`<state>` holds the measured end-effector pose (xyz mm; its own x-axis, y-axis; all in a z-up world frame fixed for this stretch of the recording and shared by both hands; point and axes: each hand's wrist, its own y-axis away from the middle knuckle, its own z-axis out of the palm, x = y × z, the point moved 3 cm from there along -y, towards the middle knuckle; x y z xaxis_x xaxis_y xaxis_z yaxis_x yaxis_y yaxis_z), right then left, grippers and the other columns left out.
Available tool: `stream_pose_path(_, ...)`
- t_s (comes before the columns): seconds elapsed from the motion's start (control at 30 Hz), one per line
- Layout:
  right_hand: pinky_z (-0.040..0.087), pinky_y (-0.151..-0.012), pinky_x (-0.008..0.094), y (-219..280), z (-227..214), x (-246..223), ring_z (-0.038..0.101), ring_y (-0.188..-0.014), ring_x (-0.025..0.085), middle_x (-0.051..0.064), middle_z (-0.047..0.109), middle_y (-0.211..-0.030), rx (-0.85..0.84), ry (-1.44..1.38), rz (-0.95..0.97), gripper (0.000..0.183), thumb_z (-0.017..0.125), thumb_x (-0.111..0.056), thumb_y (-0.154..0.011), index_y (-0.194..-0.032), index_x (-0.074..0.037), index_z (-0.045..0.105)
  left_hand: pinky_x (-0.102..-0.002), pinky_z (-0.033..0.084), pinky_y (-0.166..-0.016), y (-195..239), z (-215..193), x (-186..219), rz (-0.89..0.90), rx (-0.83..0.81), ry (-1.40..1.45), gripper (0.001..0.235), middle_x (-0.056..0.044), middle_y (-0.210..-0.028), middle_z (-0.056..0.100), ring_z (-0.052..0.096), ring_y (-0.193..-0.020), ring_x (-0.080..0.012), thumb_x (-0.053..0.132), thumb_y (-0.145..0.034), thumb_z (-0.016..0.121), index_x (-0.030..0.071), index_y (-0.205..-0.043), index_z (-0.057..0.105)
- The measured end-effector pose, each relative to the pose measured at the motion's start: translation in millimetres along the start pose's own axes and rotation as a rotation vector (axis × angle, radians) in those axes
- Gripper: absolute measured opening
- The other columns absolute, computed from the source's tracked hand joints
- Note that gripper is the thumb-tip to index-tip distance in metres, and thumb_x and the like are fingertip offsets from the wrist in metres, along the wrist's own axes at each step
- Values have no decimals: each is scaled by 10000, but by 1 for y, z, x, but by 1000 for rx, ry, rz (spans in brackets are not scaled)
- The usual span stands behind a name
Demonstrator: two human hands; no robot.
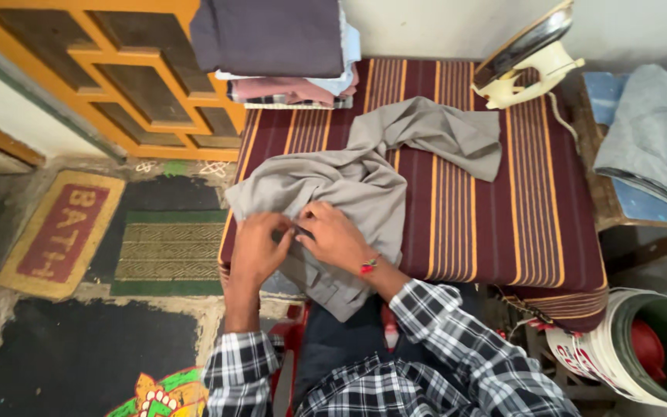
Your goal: The person irons trousers by laying them out on a padded surface, smoothing the fabric by hand, and moving an iron back and forth across different sections of the garment.
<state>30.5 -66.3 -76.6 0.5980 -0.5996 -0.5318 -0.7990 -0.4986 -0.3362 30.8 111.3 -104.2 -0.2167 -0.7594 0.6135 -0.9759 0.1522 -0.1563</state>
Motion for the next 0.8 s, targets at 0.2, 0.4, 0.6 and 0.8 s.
stream_pose_path(0.2,458,-913,463,-5,37,-8,622,-1040,302,93,640,-1018,39,20,-3,263,758,-191,-824,-1066,-93,729,-480,375,-973,46,-20,-3,181,19,-55,578,-81,-1269,660,572,-1208,-286,109,-668,764,169,-1238,692)
stream_pose_path(0.4,530,-859,423,16,35,21,655,-971,320,103,673,-987,200,-180,97,219,744,-188,-852,-1016,-51,697,-483,386,-986,36,-16,-13,249,-80,-45,543,-107,-1257,674,582,-1208,-302,65,-665,725,150,-1201,737)
stream_pose_path(0.6,509,-803,417,0,37,22,632,-878,317,106,704,-865,136,-149,182,164,769,-223,-857,-900,-67,797,-389,550,-912,32,-9,-30,240,-29,391,383,-161,-1144,740,719,-1024,-316,-8,-828,601,5,-1194,711)
stream_pose_path(0.8,508,-792,384,5,35,22,639,-863,277,65,719,-837,25,-136,111,199,837,-283,-764,-831,-101,794,-311,546,-767,34,-16,-51,-58,-66,578,244,-143,-1025,781,689,-848,-178,155,-972,662,-15,-1127,743)
